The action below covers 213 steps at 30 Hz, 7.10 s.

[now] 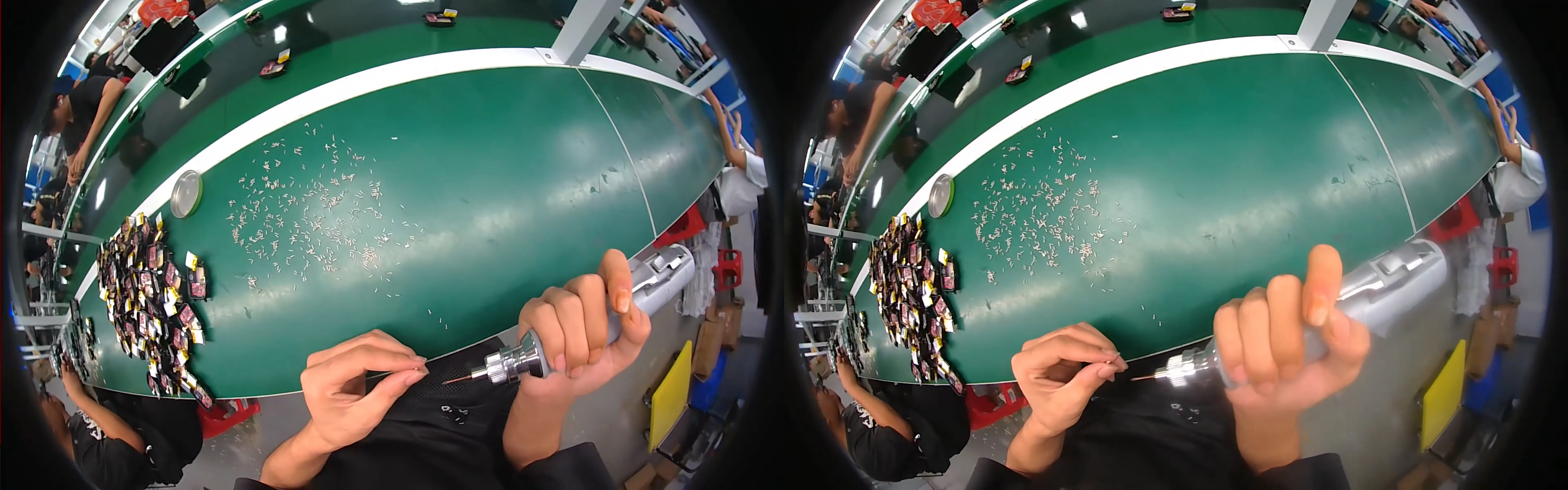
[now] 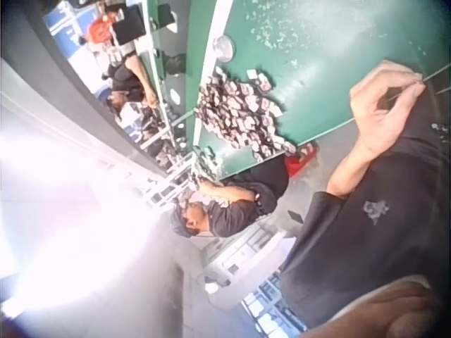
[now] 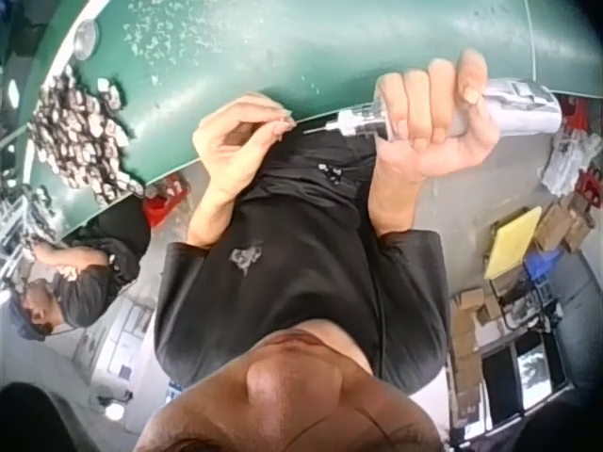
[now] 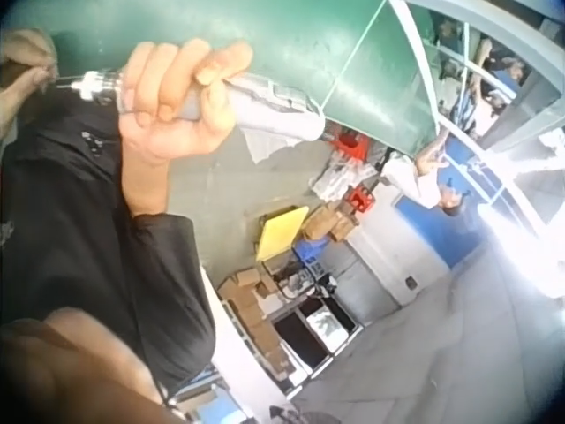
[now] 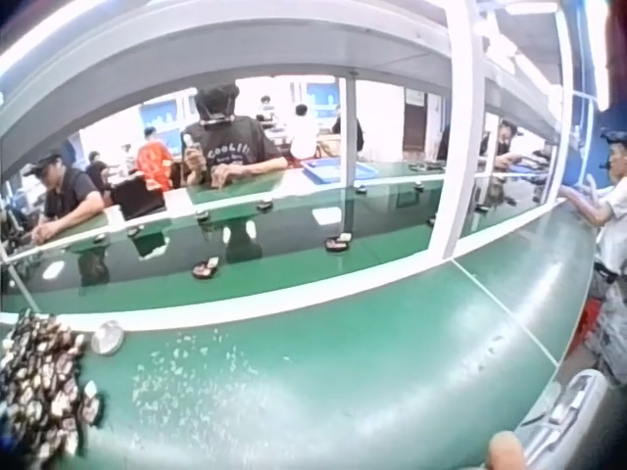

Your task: Assembling small electronic parts using a power screwdriver on an assembly line.

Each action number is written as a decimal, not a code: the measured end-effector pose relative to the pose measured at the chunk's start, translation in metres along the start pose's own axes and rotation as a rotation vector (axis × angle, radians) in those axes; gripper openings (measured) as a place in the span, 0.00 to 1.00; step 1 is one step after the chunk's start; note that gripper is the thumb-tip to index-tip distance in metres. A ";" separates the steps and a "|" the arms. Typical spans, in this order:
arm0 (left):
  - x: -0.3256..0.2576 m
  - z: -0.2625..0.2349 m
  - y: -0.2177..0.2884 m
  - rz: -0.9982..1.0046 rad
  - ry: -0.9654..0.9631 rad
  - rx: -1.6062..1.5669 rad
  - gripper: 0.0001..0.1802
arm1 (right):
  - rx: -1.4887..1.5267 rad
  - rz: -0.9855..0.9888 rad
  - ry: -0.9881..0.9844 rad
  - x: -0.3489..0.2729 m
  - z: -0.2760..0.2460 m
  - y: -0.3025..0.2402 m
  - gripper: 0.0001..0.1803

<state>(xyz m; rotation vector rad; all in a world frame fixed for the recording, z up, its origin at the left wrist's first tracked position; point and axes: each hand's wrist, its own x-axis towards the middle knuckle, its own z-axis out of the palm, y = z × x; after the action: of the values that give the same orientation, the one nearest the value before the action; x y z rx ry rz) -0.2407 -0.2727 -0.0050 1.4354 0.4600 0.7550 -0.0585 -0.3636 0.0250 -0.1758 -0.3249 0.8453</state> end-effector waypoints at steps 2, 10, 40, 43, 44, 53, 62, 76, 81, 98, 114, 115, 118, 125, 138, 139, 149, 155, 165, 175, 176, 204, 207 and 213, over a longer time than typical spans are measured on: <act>-0.003 0.002 0.002 -0.071 -0.005 -0.112 0.05 | -0.010 -0.046 0.002 -0.003 0.007 0.003 0.05; -0.008 0.005 0.002 -0.108 -0.029 -0.216 0.08 | -0.083 -0.061 -0.004 -0.005 0.014 0.017 0.04; 0.103 -0.074 0.036 0.099 0.055 1.023 0.19 | -0.156 -0.219 0.276 0.010 -0.041 0.020 0.05; 0.182 -0.112 0.033 0.131 0.174 1.220 0.18 | -0.094 -0.258 0.353 0.012 -0.035 0.014 0.05; 0.205 -0.136 0.024 0.110 0.242 1.264 0.18 | -0.071 -0.264 0.397 0.012 -0.034 0.018 0.04; 0.286 -0.200 -0.045 0.144 0.353 1.538 0.19 | -0.060 -0.121 0.295 0.007 -0.050 0.011 0.05; 0.169 0.005 0.012 0.384 -0.600 0.902 0.25 | -0.110 -0.079 0.258 -0.010 -0.054 -0.005 0.05; 0.098 0.071 0.001 0.362 -0.671 0.848 0.15 | -0.229 -0.004 0.332 -0.064 -0.033 -0.005 0.05; 0.090 0.077 -0.006 0.586 -0.653 1.029 0.16 | -0.241 -0.024 0.320 -0.067 -0.036 0.001 0.05; 0.064 0.083 -0.001 0.678 -0.753 1.189 0.20 | -0.426 0.014 0.057 -0.029 -0.011 -0.079 0.06; 0.068 0.081 -0.008 0.755 -0.806 1.210 0.16 | -0.704 -0.056 0.059 0.015 -0.036 -0.077 0.08; 0.068 0.080 -0.009 0.762 -0.794 1.210 0.15 | -0.702 -0.043 0.035 0.016 -0.036 -0.077 0.08; 0.067 0.079 -0.012 0.786 -0.778 1.192 0.14 | -0.735 -0.018 -0.006 0.016 -0.032 -0.075 0.08; 0.068 0.082 -0.006 0.784 -0.781 1.213 0.15 | -0.824 0.047 -0.077 0.021 -0.022 -0.069 0.09; 0.055 0.069 -0.004 0.720 -0.688 1.158 0.18 | -0.647 0.070 -0.369 0.033 -0.022 -0.049 0.16; 0.053 0.070 -0.012 0.685 -0.713 1.062 0.18 | -0.612 0.128 -0.461 0.036 -0.025 -0.053 0.17; 0.014 -0.133 0.055 0.319 0.131 1.337 0.20 | -0.328 0.011 -0.295 0.023 -0.045 -0.036 0.08; -0.015 -0.250 0.082 0.109 0.496 1.853 0.20 | -0.266 0.068 -0.004 0.015 -0.047 -0.002 0.04; 0.048 -0.155 0.036 0.273 0.158 1.484 0.14 | -0.193 0.073 0.129 0.005 -0.052 0.002 0.04; 0.084 -0.164 0.018 0.258 -0.014 1.567 0.08 | -0.138 0.063 0.145 -0.001 -0.051 -0.004 0.04; 0.085 -0.166 0.016 0.260 -0.019 1.566 0.08 | -0.138 0.059 0.148 -0.002 -0.052 -0.005 0.04; 0.085 -0.160 0.017 0.253 0.020 1.495 0.12 | -0.099 0.072 0.143 0.000 -0.054 -0.006 0.04; 0.087 -0.161 0.017 0.270 0.017 1.540 0.09 | -0.086 0.072 0.160 0.000 -0.051 -0.005 0.04; 0.096 -0.162 0.012 0.328 0.040 1.532 0.05 | -0.061 0.074 0.148 0.001 -0.051 -0.006 0.05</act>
<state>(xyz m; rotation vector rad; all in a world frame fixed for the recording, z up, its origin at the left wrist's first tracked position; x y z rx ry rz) -0.2893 -0.0906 0.0037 2.9715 0.9330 0.6558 -0.0356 -0.3677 -0.0210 -0.3072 -0.2064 0.8910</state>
